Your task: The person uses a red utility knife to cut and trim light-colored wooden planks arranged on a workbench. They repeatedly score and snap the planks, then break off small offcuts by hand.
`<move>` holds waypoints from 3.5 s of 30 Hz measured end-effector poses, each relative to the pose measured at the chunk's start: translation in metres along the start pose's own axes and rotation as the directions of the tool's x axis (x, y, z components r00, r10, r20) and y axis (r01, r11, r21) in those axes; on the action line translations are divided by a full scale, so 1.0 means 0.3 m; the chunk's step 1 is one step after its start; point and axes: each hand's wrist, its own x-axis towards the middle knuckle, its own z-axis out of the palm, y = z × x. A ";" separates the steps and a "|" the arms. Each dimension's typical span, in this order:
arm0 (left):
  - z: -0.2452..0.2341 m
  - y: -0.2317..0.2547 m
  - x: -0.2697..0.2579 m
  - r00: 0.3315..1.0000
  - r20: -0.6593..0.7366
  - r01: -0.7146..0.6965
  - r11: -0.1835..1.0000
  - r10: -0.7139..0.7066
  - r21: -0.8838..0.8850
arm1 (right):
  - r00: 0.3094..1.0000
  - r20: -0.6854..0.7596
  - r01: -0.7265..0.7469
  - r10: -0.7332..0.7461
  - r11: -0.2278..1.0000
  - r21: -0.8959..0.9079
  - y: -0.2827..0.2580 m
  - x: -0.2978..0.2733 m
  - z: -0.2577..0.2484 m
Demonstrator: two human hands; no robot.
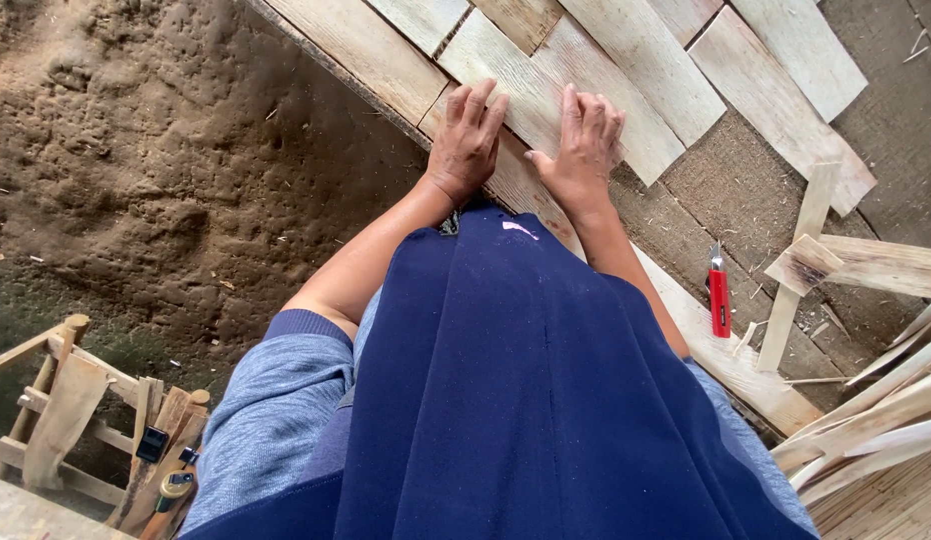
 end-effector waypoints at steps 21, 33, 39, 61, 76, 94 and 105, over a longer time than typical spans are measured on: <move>0.065 0.021 0.000 0.994 0.105 0.018 0.972 -0.044 0.235 | 0.868 -0.352 -0.189 0.350 0.889 0.417 0.016 -0.163 0.000; 0.083 0.080 0.141 0.735 0.661 0.080 0.987 -0.152 0.138 | 0.864 -0.242 -0.290 0.442 0.829 0.479 0.120 -0.196 0.043; 0.020 0.105 0.166 0.747 0.653 0.091 0.992 -0.125 0.086 | 0.874 -0.270 -0.261 0.403 0.860 0.439 0.123 -0.200 0.046; 0.280 0.546 0.131 0.806 0.343 -0.406 0.872 0.482 -0.272 | 0.783 -0.486 -0.219 0.389 0.903 0.370 0.302 -0.461 -0.043; 0.561 1.146 0.037 0.685 0.191 -0.618 0.699 0.703 -0.360 | 0.848 -0.303 -0.404 0.435 0.901 0.162 0.901 -0.989 0.167; 0.199 0.253 0.070 0.953 0.268 0.014 0.903 -0.142 0.430 | 0.975 -0.112 -0.120 0.194 0.874 0.472 0.289 -0.132 -0.117; -0.035 -0.017 0.186 0.654 0.756 -0.054 0.998 0.007 0.037 | 0.899 -0.158 -0.320 0.409 0.858 0.402 0.071 0.114 -0.040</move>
